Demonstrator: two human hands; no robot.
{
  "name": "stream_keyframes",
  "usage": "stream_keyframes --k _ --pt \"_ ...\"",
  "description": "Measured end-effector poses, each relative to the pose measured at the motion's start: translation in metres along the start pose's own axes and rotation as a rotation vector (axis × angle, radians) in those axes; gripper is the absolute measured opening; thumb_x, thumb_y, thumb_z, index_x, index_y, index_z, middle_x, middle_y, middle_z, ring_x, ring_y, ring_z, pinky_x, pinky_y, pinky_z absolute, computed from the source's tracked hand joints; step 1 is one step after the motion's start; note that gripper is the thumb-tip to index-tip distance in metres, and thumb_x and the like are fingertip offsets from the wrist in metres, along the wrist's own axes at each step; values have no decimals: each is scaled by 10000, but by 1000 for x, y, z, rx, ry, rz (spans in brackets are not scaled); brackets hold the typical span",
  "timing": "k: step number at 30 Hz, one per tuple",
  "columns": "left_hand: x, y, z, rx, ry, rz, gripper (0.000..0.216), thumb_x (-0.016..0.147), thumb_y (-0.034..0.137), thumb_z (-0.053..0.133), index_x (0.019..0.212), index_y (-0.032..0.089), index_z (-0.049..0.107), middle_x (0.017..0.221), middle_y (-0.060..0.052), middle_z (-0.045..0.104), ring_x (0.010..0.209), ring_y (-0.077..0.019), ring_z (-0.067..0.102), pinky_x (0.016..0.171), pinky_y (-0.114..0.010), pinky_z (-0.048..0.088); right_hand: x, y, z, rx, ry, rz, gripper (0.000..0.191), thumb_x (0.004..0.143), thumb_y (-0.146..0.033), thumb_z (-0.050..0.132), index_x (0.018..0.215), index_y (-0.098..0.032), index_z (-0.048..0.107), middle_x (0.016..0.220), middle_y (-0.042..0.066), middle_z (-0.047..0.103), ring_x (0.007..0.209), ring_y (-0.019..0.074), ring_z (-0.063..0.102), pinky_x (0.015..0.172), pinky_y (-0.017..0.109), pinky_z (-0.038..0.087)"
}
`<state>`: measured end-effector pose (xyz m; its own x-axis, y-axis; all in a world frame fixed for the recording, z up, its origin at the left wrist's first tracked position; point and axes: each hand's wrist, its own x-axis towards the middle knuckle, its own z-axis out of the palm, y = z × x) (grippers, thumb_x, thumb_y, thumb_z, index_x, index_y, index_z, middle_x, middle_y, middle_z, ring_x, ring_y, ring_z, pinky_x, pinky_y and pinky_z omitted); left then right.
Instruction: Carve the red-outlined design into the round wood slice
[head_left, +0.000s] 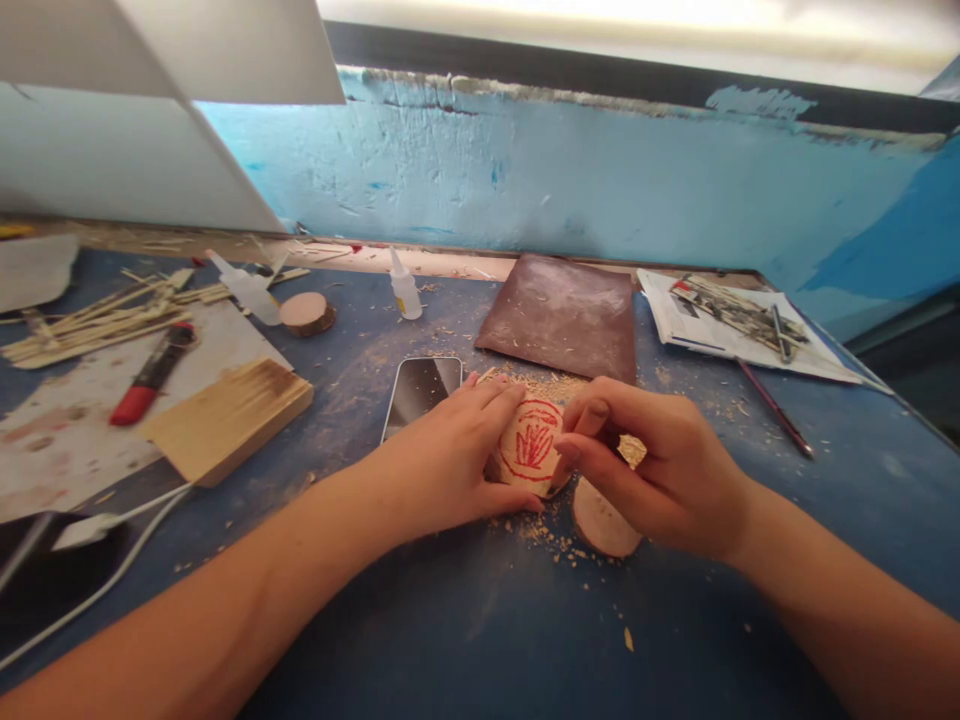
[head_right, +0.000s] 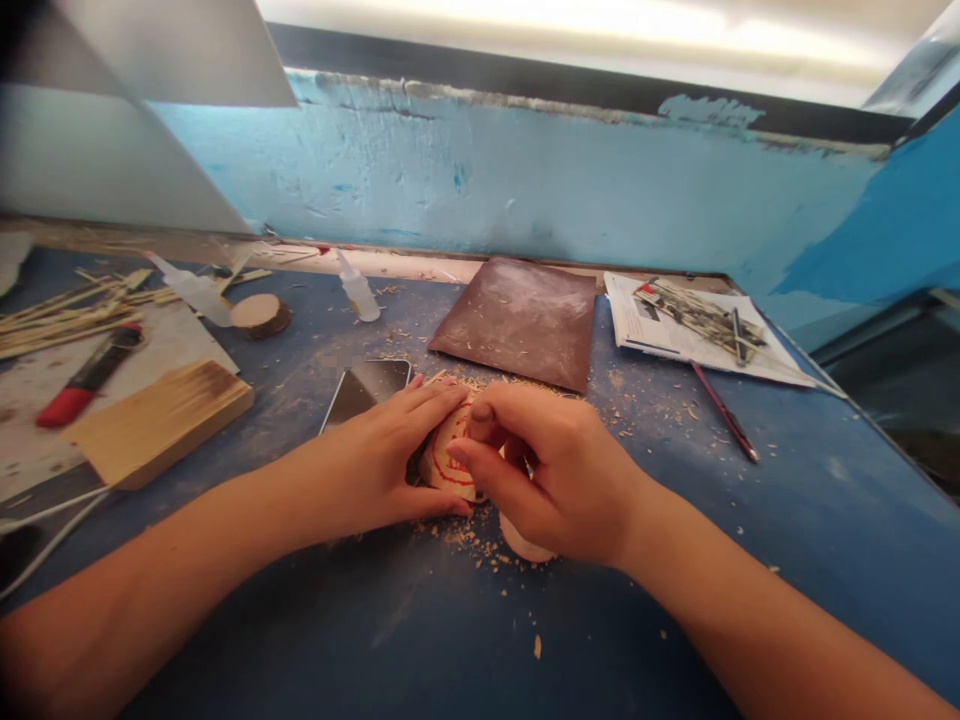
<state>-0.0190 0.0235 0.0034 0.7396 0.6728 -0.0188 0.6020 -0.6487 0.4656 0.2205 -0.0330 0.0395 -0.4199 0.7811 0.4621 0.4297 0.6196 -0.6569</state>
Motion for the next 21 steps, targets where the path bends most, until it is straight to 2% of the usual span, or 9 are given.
stream_keyframes --k 21 --pt "0 -2 1 -47 43 19 1099 862 617 941 1715 92 489 1795 -290 484 1721 -472 409 1454 -691 248 0 -1 0 3 -3 -17 219 1092 -253 732 895 -199 652 786 -9 705 613 95 604 568 221 477"
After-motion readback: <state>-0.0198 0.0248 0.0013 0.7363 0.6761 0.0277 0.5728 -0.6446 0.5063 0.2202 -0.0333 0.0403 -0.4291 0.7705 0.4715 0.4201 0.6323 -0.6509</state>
